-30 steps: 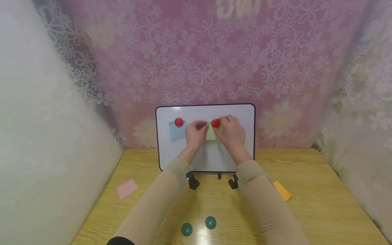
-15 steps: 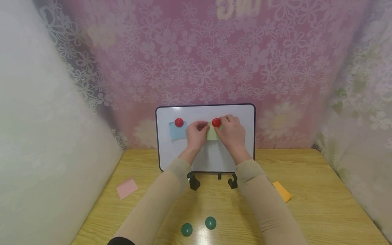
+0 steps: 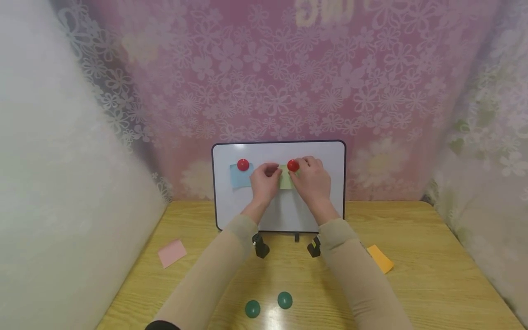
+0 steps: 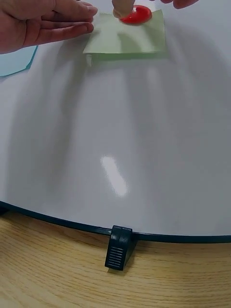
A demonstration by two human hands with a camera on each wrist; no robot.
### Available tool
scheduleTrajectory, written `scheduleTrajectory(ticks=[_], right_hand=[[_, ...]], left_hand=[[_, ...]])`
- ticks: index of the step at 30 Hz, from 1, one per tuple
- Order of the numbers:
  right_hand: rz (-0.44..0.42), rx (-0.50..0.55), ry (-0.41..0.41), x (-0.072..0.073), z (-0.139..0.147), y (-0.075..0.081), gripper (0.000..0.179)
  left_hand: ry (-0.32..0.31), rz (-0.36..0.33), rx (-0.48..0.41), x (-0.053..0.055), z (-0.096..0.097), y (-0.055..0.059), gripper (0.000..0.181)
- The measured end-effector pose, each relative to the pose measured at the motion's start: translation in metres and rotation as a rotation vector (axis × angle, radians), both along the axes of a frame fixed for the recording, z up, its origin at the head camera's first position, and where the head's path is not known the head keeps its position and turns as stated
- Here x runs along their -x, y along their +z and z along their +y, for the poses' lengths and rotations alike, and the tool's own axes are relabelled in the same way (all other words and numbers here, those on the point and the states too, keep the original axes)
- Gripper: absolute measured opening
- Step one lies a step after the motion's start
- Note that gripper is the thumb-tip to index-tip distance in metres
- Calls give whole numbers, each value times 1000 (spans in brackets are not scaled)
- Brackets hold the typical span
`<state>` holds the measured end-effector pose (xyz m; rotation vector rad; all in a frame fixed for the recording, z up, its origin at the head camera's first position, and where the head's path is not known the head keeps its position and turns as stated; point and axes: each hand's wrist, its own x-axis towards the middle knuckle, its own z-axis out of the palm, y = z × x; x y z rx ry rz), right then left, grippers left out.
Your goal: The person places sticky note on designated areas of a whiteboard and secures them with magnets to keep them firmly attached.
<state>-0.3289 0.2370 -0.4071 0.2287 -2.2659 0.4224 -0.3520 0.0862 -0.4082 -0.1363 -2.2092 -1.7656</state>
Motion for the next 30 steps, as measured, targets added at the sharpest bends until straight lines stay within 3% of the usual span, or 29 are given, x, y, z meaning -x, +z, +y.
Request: scheduleTrajectory(ticks=[11, 30], right_hand=[[-15, -3, -2, 0, 1, -1, 41], [-23, 38, 23, -13, 11, -19, 38]], left_hand=[[12, 26, 5, -2, -3, -2, 15], [-25, 45, 37, -10, -10, -21, 16]])
